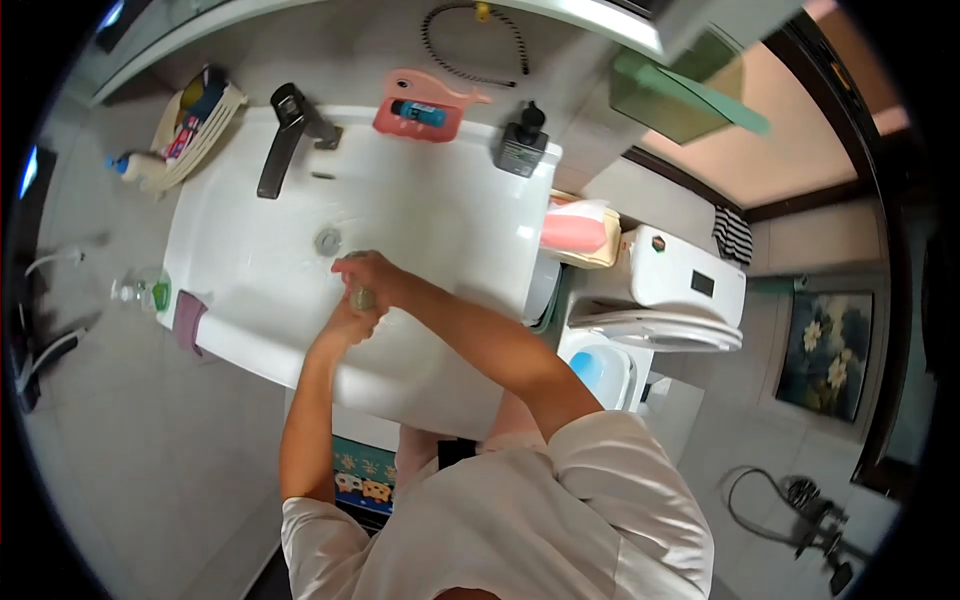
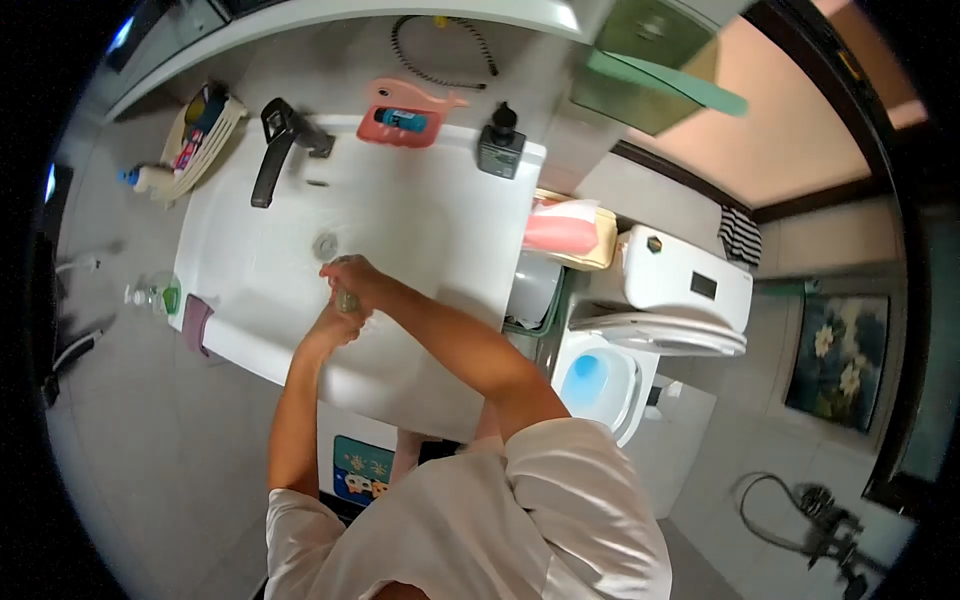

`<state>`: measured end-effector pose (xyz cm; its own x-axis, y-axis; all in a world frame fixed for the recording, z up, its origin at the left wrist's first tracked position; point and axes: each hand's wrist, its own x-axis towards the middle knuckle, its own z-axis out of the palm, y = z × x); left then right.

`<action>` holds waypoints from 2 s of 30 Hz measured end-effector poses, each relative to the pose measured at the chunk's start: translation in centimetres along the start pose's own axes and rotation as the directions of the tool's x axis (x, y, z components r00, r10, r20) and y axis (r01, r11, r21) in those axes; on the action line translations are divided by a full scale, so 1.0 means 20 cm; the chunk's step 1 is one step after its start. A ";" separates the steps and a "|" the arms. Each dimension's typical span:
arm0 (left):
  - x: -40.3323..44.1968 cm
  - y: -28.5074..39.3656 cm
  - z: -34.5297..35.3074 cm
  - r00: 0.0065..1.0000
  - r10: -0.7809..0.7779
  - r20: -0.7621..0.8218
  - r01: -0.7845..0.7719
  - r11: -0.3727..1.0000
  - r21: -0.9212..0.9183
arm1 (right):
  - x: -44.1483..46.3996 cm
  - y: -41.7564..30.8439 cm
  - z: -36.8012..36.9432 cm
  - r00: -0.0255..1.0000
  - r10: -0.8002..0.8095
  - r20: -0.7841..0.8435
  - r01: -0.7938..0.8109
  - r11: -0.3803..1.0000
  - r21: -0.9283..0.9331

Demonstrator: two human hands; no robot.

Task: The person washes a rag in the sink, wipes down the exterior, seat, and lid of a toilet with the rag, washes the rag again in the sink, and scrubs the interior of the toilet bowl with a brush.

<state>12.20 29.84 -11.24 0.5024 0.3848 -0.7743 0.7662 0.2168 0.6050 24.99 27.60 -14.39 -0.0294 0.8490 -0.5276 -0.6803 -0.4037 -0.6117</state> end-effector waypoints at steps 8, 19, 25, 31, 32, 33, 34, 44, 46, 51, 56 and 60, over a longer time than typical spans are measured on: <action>-0.08 -0.23 0.12 0.777 0.578 -0.249 -0.153 0.557 0.816 | -0.07 0.25 0.10 0.924 -0.230 -0.306 0.259 0.964 0.059; -0.59 -0.22 0.56 0.931 0.350 0.108 -0.366 0.876 0.314 | -1.08 0.76 -0.04 -0.041 -0.886 -0.462 0.283 0.433 -0.856; -0.69 -0.57 1.20 0.870 0.343 0.353 -0.418 0.893 0.164 | -1.78 1.27 -0.17 -0.196 -0.719 -0.667 0.407 0.559 -0.722; -0.95 -1.00 1.91 0.874 0.231 0.428 -0.315 0.939 0.138 | -2.47 1.91 -0.20 -0.399 -0.495 -0.772 0.313 0.718 -0.622; -1.01 -1.10 2.01 0.860 0.343 0.377 -0.414 0.902 0.125 | -2.59 2.03 -0.23 -0.465 -0.467 -0.752 0.310 0.710 -0.633; -0.97 -1.23 2.08 0.864 0.332 0.378 -0.408 0.902 0.139 | -2.72 2.14 -0.26 -0.535 -0.427 -0.729 0.307 0.705 -0.639; -0.87 -1.37 2.14 0.793 0.362 0.489 -0.550 0.772 0.320 | -2.86 2.24 -0.27 -0.554 -0.385 -0.738 0.298 0.736 -0.607; -1.18 -1.52 2.60 0.539 0.220 0.813 -0.765 -0.276 0.582 | -3.67 2.80 -0.48 -0.495 -0.341 -0.799 0.325 0.780 -0.534; -1.17 -1.53 2.77 0.354 0.320 0.879 -0.929 0.012 0.369 | -3.67 2.80 -0.48 -0.230 -0.429 -0.874 0.212 0.854 -0.475; -1.29 -1.35 3.10 0.122 0.516 0.848 -0.956 0.290 -0.039 | -3.60 2.59 -0.51 -0.104 -0.893 -0.437 -0.419 0.438 -0.796; -1.24 -1.15 3.11 0.369 0.259 0.892 -0.894 0.361 0.265 | -3.61 2.46 -0.70 -0.103 -0.567 -0.817 -0.041 0.823 -0.566; -1.19 -1.04 3.14 0.547 -0.144 0.824 -0.426 0.800 0.423 | -3.62 2.44 -0.94 -0.013 -0.507 -0.862 0.187 0.846 -0.500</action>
<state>9.37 -40.23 -17.05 0.4951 -0.5602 -0.6641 0.5678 -0.3700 0.7353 7.68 -59.86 -17.07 0.9763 -0.1004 -0.1916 -0.2150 -0.3535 -0.9104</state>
